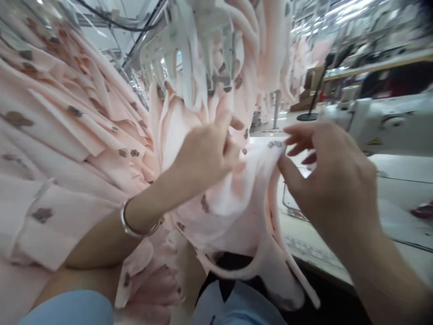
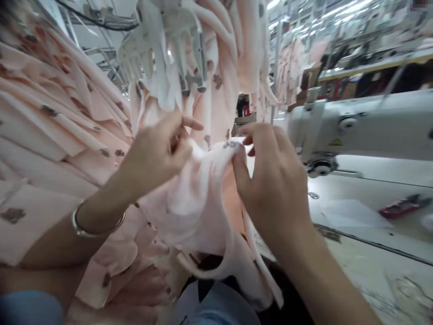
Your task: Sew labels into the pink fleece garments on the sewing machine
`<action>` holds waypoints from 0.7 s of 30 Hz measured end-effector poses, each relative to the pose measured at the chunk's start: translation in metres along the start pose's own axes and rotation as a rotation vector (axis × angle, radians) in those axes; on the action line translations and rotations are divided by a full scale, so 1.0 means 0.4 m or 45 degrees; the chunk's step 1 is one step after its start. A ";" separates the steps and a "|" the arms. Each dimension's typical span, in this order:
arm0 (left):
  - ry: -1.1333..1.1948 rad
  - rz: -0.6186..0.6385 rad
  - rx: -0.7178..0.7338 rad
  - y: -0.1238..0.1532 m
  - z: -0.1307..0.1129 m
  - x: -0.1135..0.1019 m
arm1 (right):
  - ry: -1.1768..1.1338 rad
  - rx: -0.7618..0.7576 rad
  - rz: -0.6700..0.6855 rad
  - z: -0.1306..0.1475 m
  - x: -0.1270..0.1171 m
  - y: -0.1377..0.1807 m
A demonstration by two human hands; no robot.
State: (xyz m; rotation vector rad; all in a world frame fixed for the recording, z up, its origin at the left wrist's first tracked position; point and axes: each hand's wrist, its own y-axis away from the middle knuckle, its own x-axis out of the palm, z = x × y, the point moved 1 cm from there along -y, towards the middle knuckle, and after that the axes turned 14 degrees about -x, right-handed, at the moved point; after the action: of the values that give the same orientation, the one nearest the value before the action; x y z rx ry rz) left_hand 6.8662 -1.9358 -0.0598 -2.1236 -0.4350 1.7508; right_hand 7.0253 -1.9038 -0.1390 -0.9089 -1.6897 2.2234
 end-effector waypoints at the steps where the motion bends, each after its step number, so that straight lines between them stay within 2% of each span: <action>1: -0.003 -0.059 0.004 -0.040 -0.009 0.006 | 0.072 -0.001 -0.004 -0.003 0.006 0.038; 3: -0.049 -0.102 0.071 -0.099 -0.032 0.019 | 0.064 0.094 0.085 0.005 0.023 0.141; 4: -0.102 -0.075 0.118 -0.113 -0.046 0.030 | 0.071 0.186 0.107 0.014 0.032 0.198; 6: -0.227 -0.003 0.201 -0.107 -0.074 0.068 | -0.063 0.435 0.151 0.038 0.052 0.300; 7: -0.266 0.034 0.249 -0.090 -0.088 0.094 | -0.167 0.462 0.171 0.054 0.062 0.338; 9: -0.268 0.155 0.341 -0.042 -0.108 0.157 | -0.255 0.401 0.211 0.083 0.083 0.382; 11: -0.277 0.333 0.367 0.002 -0.109 0.231 | -0.160 0.279 0.247 0.101 0.103 0.394; 14: -0.481 0.578 0.208 0.022 -0.074 0.339 | 0.039 0.198 0.320 0.106 0.129 0.395; 16: -0.585 0.626 0.106 0.006 -0.042 0.383 | 0.090 0.190 0.360 0.105 0.135 0.405; 18: -0.605 0.617 0.062 -0.016 -0.023 0.382 | 0.133 0.225 0.358 0.105 0.131 0.424; 19: -0.569 0.566 0.052 -0.024 -0.022 0.362 | 0.154 0.255 0.340 0.106 0.126 0.434; 21: -0.424 0.398 0.039 -0.031 -0.033 0.288 | 0.167 0.324 0.284 0.108 0.111 0.450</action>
State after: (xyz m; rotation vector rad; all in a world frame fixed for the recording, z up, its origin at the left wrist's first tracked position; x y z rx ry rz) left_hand 6.9007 -1.8741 -0.1525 -1.9640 -0.1604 2.2848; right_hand 7.0009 -1.9740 -0.3142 -1.1946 -1.2662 2.3873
